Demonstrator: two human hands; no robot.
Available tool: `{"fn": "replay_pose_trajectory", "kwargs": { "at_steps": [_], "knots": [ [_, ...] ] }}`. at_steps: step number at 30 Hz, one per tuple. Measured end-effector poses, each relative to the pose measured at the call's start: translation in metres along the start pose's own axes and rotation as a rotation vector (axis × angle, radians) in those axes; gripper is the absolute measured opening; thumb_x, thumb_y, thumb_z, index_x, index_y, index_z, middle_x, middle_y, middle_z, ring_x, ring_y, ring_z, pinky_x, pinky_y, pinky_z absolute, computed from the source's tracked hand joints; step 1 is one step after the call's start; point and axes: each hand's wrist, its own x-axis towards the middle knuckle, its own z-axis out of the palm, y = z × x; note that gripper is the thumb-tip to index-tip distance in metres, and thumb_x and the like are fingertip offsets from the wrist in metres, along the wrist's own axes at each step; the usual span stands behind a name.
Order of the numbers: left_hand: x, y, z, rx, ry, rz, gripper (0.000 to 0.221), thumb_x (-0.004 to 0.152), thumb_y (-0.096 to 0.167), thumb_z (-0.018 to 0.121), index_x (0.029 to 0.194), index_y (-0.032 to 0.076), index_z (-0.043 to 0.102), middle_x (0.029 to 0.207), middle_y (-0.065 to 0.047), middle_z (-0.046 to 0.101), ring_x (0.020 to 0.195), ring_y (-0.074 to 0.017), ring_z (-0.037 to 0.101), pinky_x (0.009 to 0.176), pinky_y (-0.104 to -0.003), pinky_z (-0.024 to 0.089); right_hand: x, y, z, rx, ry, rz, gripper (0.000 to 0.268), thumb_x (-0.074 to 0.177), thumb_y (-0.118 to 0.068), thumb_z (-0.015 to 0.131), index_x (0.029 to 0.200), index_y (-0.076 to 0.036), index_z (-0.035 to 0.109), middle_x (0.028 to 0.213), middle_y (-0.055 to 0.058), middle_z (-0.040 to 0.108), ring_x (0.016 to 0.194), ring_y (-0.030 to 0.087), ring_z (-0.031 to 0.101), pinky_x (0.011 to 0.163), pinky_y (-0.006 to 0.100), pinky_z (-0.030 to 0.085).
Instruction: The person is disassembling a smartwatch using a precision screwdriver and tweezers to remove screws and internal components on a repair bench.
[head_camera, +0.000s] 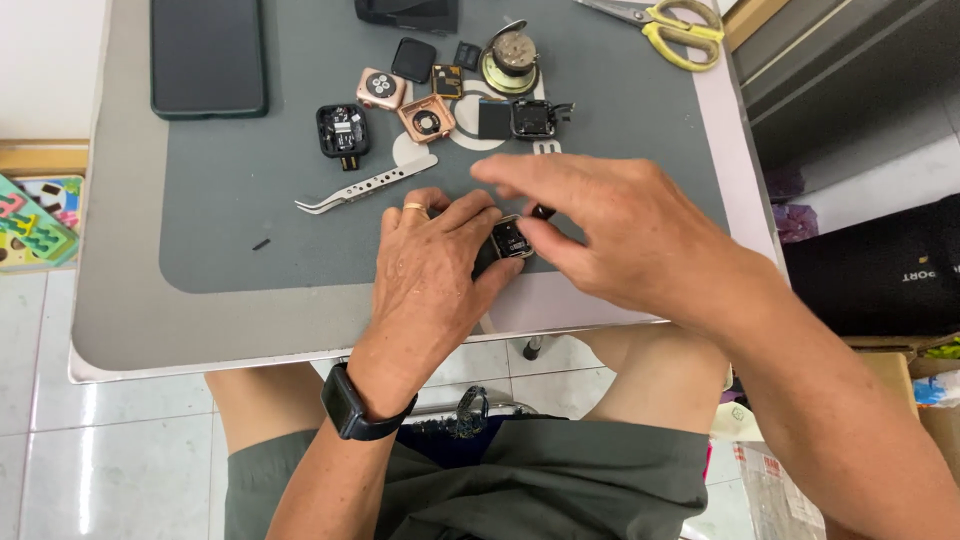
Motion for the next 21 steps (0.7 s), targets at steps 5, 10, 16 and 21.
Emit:
{"fn": "replay_pose_trajectory", "kwargs": {
  "at_steps": [5, 10, 16, 21],
  "knots": [
    [0.001, -0.001, 0.0, 0.008, -0.019, -0.004, 0.043, 0.086, 0.033, 0.078, 0.124, 0.017, 0.069, 0.129, 0.009, 0.065, 0.107, -0.0373, 0.051, 0.078, -0.046, 0.04, 0.0, 0.005, 0.005, -0.075, 0.037, -0.037, 0.037, 0.096, -0.006, 0.073, 0.132, -0.009, 0.064, 0.105, 0.003, 0.073, 0.087, 0.023, 0.07, 0.077, 0.037, 0.056],
    [-0.002, -0.004, 0.005, 0.018, 0.027, -0.004, 0.039, 0.086, 0.036, 0.079, 0.116, 0.011, 0.072, 0.128, 0.002, 0.067, 0.107, -0.0379, 0.052, 0.081, -0.048, 0.041, 0.003, -0.003, -0.007, -0.039, -0.048, 0.007, 0.043, 0.096, -0.005, 0.066, 0.137, -0.012, 0.062, 0.109, -0.001, 0.076, 0.094, 0.022, 0.071, 0.08, 0.039, 0.053],
    [0.0, -0.005, 0.008, 0.021, 0.039, -0.001, 0.04, 0.084, 0.038, 0.08, 0.114, 0.011, 0.074, 0.126, 0.002, 0.068, 0.107, -0.0361, 0.054, 0.08, -0.047, 0.04, 0.001, 0.004, -0.004, -0.215, 0.086, -0.032, 0.026, 0.098, -0.017, 0.083, 0.12, -0.008, 0.072, 0.082, 0.005, 0.07, 0.079, 0.025, 0.067, 0.069, 0.037, 0.052],
    [0.0, -0.009, 0.017, 0.023, 0.012, -0.041, 0.039, 0.084, 0.042, 0.077, 0.109, 0.013, 0.075, 0.129, 0.002, 0.069, 0.112, -0.0376, 0.053, 0.087, -0.049, 0.04, 0.001, -0.006, -0.014, -0.067, -0.064, 0.001, 0.038, 0.096, -0.004, 0.07, 0.133, -0.008, 0.066, 0.101, -0.003, 0.074, 0.084, 0.022, 0.066, 0.078, 0.036, 0.053]
  ]
}}
